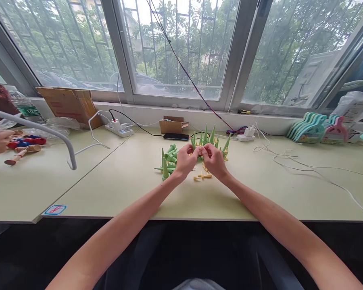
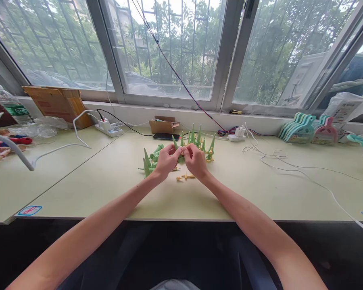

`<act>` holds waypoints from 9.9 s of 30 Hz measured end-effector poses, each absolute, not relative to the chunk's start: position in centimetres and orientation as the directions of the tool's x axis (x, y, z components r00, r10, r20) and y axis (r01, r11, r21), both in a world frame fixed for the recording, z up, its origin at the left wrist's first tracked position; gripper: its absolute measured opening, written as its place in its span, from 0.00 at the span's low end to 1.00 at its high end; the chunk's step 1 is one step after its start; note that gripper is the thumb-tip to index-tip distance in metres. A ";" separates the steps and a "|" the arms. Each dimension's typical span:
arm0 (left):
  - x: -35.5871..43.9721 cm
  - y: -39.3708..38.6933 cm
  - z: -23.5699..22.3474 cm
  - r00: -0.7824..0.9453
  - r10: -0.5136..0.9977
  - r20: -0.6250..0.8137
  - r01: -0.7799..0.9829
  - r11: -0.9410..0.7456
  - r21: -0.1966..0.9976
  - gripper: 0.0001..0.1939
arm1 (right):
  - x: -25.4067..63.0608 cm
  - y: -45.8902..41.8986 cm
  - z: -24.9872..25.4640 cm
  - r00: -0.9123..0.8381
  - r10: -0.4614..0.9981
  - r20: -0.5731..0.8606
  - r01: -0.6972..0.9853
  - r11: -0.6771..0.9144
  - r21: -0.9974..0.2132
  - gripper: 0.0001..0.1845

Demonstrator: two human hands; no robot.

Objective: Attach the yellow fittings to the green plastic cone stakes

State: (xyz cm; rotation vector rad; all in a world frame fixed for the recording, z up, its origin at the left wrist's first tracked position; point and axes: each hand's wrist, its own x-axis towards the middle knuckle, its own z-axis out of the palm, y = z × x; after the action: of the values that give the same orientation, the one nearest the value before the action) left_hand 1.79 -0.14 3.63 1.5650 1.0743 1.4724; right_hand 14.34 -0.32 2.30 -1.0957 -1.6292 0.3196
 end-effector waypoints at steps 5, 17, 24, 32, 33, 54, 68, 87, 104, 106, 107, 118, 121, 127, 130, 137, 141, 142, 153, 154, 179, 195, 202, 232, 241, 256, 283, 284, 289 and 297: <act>1.8 -0.1 3.6 0.011 0.918 0.397 0.084 -0.397 0.914 0.18 | 14.3 -0.1 2.2 0.027 0.780 0.625 0.501 0.530 -0.684 0.18; 1.7 0.0 3.5 0.033 0.896 0.443 0.171 -0.441 0.881 0.19 | 14.4 -0.1 2.2 0.029 0.777 0.629 0.520 0.525 -0.673 0.15; 1.7 -0.1 3.5 0.037 0.892 0.451 0.187 -0.449 0.874 0.18 | 14.4 -0.1 2.2 0.029 0.792 0.610 0.495 0.519 -0.697 0.16; 1.7 0.0 3.5 0.049 0.884 0.464 0.179 -0.465 0.867 0.18 | 14.4 -0.2 2.2 0.021 0.796 0.605 0.490 0.519 -0.700 0.17; 1.7 0.0 3.5 0.050 0.884 0.464 0.183 -0.465 0.866 0.18 | 14.4 -0.2 2.2 0.018 0.798 0.603 0.488 0.519 -0.702 0.17; 1.6 0.4 3.2 0.081 0.865 0.495 0.301 -0.495 0.815 0.16 | 14.4 -0.2 2.2 0.012 0.806 0.591 0.472 0.517 -0.714 0.15; 1.6 0.3 3.2 0.095 0.860 0.500 0.319 -0.503 0.803 0.15 | 14.5 -0.2 2.3 0.005 0.816 0.578 0.477 0.506 -0.719 0.16; 1.4 0.2 3.2 0.117 0.873 0.473 0.377 -0.480 0.792 0.12 | 14.7 -0.1 2.4 -0.032 0.844 0.536 0.482 0.482 -0.732 0.14; 1.5 0.1 3.4 0.107 0.872 0.477 0.388 -0.478 0.788 0.12 | 14.8 -0.2 2.7 -0.053 0.846 0.530 0.500 0.482 -0.720 0.13; 1.4 0.1 3.4 0.107 0.873 0.475 0.395 -0.476 0.786 0.12 | 14.8 -0.2 2.7 -0.056 0.844 0.533 0.499 0.486 -0.718 0.13; 1.4 0.0 3.4 0.108 0.873 0.476 0.395 -0.477 0.785 0.12 | 14.8 -0.2 2.8 -0.056 0.844 0.534 0.498 0.487 -0.717 0.14; 1.4 -0.1 3.5 0.111 0.873 0.475 0.383 -0.479 0.790 0.11 | 14.7 -0.3 2.8 -0.056 0.848 0.527 0.492 0.482 -0.725 0.14; 1.4 0.0 3.4 0.112 0.869 0.482 0.376 -0.486 0.789 0.11 | 14.7 -0.3 2.7 -0.056 0.853 0.519 0.477 0.479 -0.737 0.14; 1.5 0.2 3.2 0.106 0.861 0.498 0.366 -0.499 0.785 0.12 | 14.8 -0.3 2.5 -0.061 0.861 0.506 0.455 0.475 -0.753 0.14; 1.5 0.3 3.3 0.085 0.868 0.490 0.363 -0.485 0.796 0.13 | 14.8 -0.3 2.5 -0.062 0.857 0.511 0.450 0.481 -0.753 0.14; 1.4 0.2 3.5 0.043 0.895 0.444 0.298 -0.435 0.849 0.15 | 14.7 -0.4 2.3 -0.101 0.853 0.512 0.428 0.502 -0.751 0.15; 1.4 0.2 3.5 0.045 0.873 0.485 0.327 -0.471 0.819 0.15 | 14.7 -0.3 2.2 -0.094 0.853 0.514 0.416 0.502 -0.758 0.14; 1.4 0.2 3.5 0.047 0.870 0.491 0.335 -0.477 0.813 0.15 | 14.6 -0.3 2.2 -0.092 0.855 0.511 0.413 0.499 -0.762 0.14; 1.5 0.1 3.5 0.057 0.862 0.503 0.330 -0.492 0.806 0.15 | 14.6 -0.3 2.5 -0.049 0.856 0.515 0.433 0.483 -0.761 0.18; 1.5 0.1 3.5 0.056 0.863 0.502 0.324 -0.491 0.809 0.15 | 14.6 -0.2 2.4 -0.049 0.854 0.518 0.434 0.485 -0.759 0.18; 1.5 0.2 3.6 -0.004 0.869 0.494 0.248 -0.478 0.843 0.15 | 14.4 -0.2 2.3 -0.035 0.821 0.570 0.402 0.534 -0.744 0.17; 1.6 0.0 3.6 0.031 0.875 0.483 0.269 -0.473 0.839 0.15 | 14.5 -0.4 2.4 -0.038 0.834 0.551 0.430 0.511 -0.744 0.16; 1.5 0.2 3.4 0.061 0.878 0.475 0.298 -0.470 0.831 0.16 | 14.6 -0.5 2.3 -0.038 0.841 0.540 0.426 0.503 -0.752 0.15; 1.4 -0.3 3.7 0.121 0.866 0.484 0.396 -0.489 0.777 0.13 | 14.6 -0.4 2.6 -0.052 0.859 0.510 0.433 0.479 -0.763 0.14; 1.3 -0.5 3.9 0.132 0.871 0.473 0.416 -0.482 0.771 0.11 | 14.8 -0.2 2.5 -0.067 0.856 0.512 0.446 0.484 -0.752 0.14; 1.4 -0.5 3.9 0.136 0.866 0.480 0.438 -0.488 0.755 0.10 | 14.8 -0.2 2.5 -0.094 0.864 0.494 0.430 0.483 -0.763 0.14; 1.2 -1.0 4.2 0.195 0.842 0.503 0.516 -0.524 0.677 0.07 | 14.9 -0.3 2.6 -0.166 0.874 0.457 0.401 0.484 -0.778 0.17; 1.2 -1.0 4.2 0.206 0.839 0.504 0.526 -0.529 0.666 0.06 | 14.9 -0.3 2.6 -0.172 0.877 0.448 0.392 0.478 -0.786 0.17; 1.2 -1.3 4.5 0.218 0.828 0.517 0.551 -0.541 0.635 0.06 | 15.0 -0.1 2.4 -0.180 0.876 0.448 0.377 0.482 -0.791 0.17; 1.4 -1.1 4.1 0.223 0.793 0.567 0.523 -0.588 0.617 0.07 | 15.2 0.1 2.2 -0.167 0.866 0.471 0.343 0.499 -0.796 0.14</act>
State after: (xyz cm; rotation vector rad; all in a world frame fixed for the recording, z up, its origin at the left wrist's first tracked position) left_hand 1.37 -1.15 4.11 2.2066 1.2317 1.3003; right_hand 15.20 0.11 2.24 -1.0279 -1.7396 0.6523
